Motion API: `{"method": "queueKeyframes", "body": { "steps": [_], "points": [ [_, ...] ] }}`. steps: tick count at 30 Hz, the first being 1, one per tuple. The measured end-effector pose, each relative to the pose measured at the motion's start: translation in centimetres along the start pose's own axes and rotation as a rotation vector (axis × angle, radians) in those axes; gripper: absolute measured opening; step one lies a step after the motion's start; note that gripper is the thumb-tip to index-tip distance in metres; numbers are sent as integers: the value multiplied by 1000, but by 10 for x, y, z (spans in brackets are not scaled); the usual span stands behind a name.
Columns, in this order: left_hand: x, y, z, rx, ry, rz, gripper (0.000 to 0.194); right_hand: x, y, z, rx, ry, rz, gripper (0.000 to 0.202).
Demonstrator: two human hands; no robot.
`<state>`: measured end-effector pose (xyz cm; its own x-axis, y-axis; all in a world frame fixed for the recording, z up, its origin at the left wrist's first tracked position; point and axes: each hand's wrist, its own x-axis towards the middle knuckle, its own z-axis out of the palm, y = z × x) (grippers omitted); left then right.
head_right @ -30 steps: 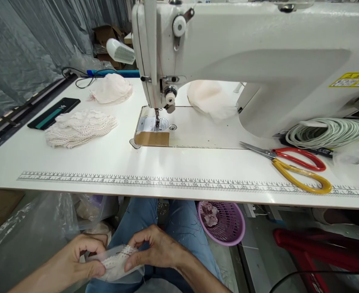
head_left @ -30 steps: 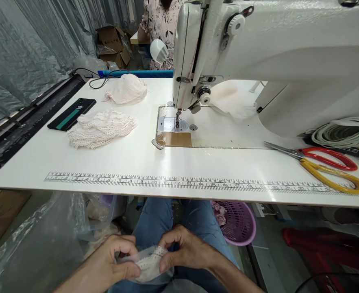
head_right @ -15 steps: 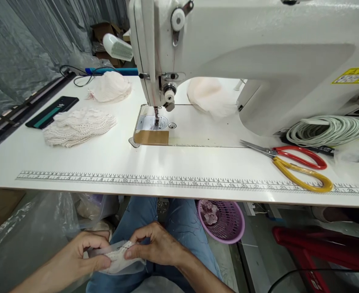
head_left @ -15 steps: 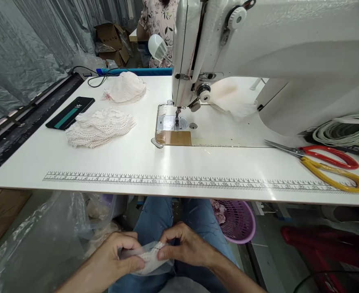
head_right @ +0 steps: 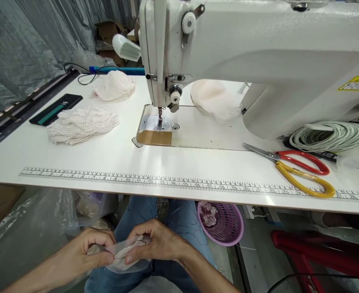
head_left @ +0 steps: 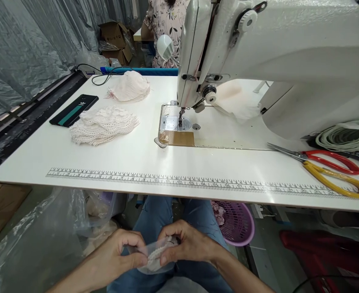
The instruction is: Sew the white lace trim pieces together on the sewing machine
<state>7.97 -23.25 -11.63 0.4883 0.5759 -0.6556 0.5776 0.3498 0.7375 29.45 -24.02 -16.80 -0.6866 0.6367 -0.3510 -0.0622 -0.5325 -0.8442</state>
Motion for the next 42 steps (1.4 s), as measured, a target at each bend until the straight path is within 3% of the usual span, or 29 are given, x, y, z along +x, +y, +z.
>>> {"method": "queueKeyframes", "body": {
  "steps": [5, 10, 16, 23, 42],
  "points": [
    [-8, 7, -6, -93, -69, -66, 26, 0, -9, 2, 55, 8, 21, 35],
    [-6, -6, -7, -155, -131, -21, 24, -5, -1, -5, 146, 49, 64, 33],
    [1, -11, 0, -204, -127, 70, 21, -7, 12, -11, 174, 89, 98, 35],
    [-4, -6, 0, -221, -130, -40, 35, -7, 17, -13, 198, 120, 99, 36],
    [-5, -9, 2, -274, -188, -24, 35, -9, 13, -4, 161, 119, 92, 35]
  ]
}}
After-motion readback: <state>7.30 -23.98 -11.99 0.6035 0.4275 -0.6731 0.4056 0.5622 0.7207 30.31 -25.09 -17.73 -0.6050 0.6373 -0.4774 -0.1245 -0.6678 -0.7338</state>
